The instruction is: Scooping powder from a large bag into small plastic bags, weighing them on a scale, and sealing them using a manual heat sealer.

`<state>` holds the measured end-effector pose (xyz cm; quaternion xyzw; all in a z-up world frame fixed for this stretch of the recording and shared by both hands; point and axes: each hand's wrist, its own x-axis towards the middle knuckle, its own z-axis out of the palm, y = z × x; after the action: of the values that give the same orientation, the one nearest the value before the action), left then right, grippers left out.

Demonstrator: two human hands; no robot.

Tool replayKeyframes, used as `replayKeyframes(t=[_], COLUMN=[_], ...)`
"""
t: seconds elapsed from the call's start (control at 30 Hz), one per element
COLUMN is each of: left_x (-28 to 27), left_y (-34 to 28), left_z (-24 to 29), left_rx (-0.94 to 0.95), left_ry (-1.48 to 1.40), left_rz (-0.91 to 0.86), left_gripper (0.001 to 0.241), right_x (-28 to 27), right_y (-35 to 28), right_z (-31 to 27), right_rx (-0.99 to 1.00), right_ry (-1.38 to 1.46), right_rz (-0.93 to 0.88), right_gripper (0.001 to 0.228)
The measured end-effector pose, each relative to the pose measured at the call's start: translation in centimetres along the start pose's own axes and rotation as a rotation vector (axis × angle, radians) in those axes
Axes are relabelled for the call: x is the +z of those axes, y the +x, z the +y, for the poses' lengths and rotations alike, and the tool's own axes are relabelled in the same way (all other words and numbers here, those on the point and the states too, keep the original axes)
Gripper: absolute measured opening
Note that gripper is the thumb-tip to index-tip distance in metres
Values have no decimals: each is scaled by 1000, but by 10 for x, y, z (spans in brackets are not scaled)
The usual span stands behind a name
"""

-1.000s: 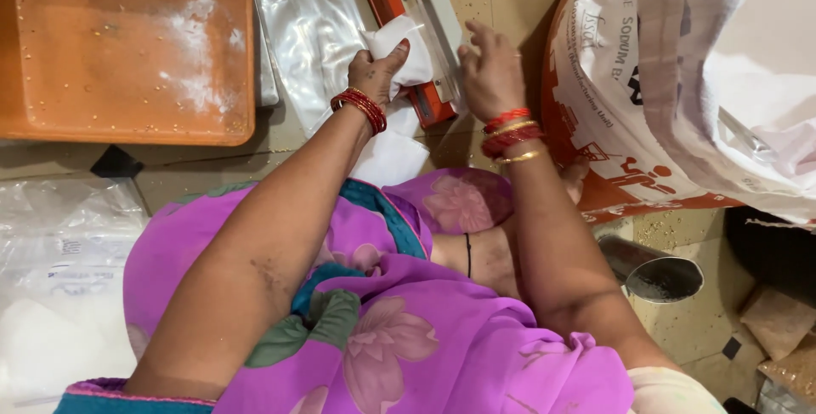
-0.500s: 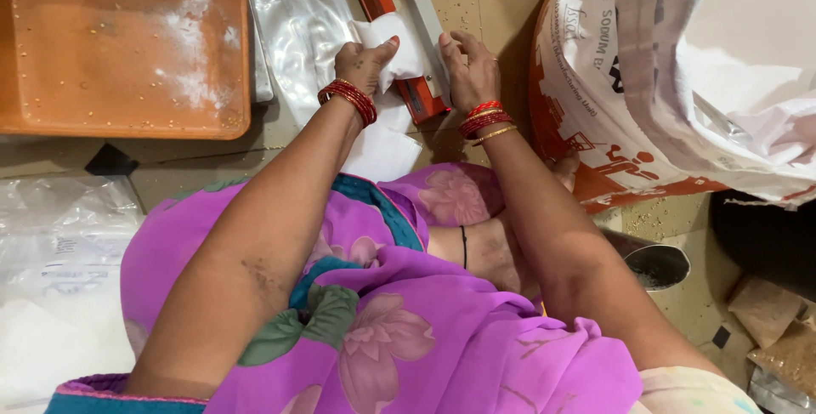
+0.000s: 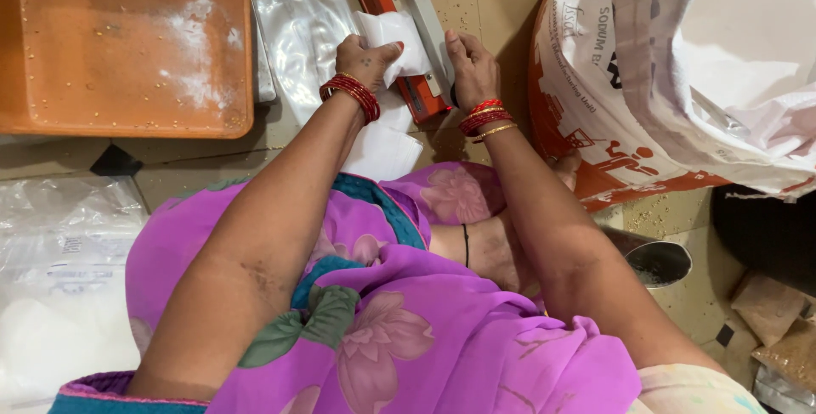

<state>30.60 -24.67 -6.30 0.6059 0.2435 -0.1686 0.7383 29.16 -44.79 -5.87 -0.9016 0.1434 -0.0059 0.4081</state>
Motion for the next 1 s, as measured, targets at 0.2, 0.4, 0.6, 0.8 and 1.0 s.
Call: replayKeyframes(t=[0.2, 0.4, 0.6, 0.8, 1.0], left_x=[-4, -6, -4, -8, -8], left_y=[3, -1, 6, 16, 30], left_z=[1, 8, 0, -1, 1], left_rx=[-46, -78, -95, -81, -136], left_ry=[-39, 22, 45, -31, -85], left_rz=[-79, -101, -119, -140, -128], left_gripper=[52, 56, 58, 60, 59], right_x=[0, 1, 1, -20, -26], right_y=[1, 0, 1, 1, -44], right_z=[3, 4, 6, -1, -21], right_rx=[-1, 0, -7, -35, 257], right_ry=[13, 4, 61, 220, 984], right_rz=[-3, 16, 88, 96, 138], right_gripper=[74, 76, 67, 49, 30])
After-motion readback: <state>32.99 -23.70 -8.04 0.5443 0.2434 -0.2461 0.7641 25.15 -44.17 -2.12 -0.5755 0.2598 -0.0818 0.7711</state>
